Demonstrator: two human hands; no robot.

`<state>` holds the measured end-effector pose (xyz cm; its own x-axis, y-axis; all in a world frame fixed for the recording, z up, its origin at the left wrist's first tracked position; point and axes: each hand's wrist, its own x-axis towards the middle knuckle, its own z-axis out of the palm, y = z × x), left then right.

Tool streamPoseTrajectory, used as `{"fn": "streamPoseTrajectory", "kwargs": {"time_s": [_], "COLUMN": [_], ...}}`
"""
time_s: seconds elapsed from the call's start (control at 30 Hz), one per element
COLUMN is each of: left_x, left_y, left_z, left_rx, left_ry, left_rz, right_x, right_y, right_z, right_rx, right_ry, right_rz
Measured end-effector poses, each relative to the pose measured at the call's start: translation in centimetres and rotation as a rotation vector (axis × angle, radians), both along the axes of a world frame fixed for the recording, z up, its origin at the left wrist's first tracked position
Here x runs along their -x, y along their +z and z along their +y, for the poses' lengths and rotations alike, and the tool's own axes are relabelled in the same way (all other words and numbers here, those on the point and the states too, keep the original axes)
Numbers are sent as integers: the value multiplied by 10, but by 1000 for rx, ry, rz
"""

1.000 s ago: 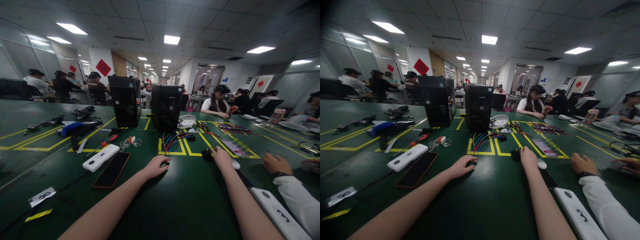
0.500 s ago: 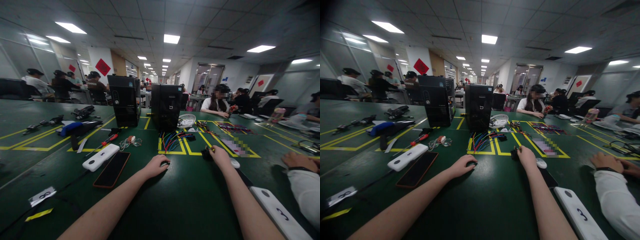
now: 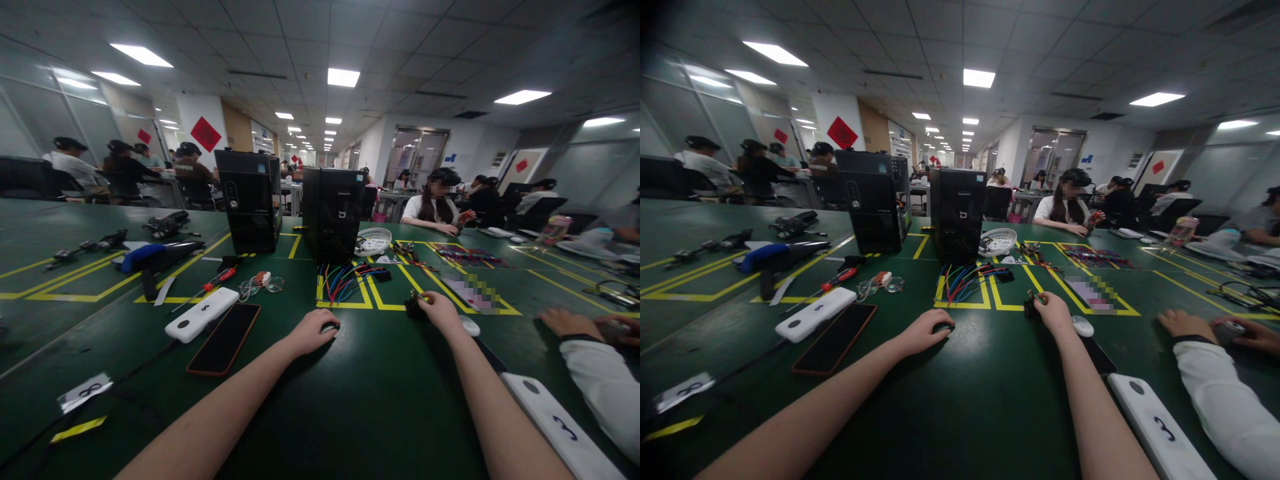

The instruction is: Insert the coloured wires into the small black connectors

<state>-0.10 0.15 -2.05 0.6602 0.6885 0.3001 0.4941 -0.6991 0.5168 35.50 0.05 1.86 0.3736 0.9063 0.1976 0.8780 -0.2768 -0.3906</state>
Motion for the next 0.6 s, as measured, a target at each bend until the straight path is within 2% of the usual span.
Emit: {"fn": "streamPoseTrajectory", "kwargs": {"time_s": [0.37, 0.6], "left_x": [0, 0], "left_y": [2, 0], "left_z": [-1, -1], "left_rx": [3, -11], "left_ry": [7, -7], "left_rz": [0, -8], "right_x": [1, 5], "right_y": [-3, -1], "right_z": [2, 2], "right_rx": [35, 42], "right_ry": [49, 67], "right_rz": [89, 63]}}
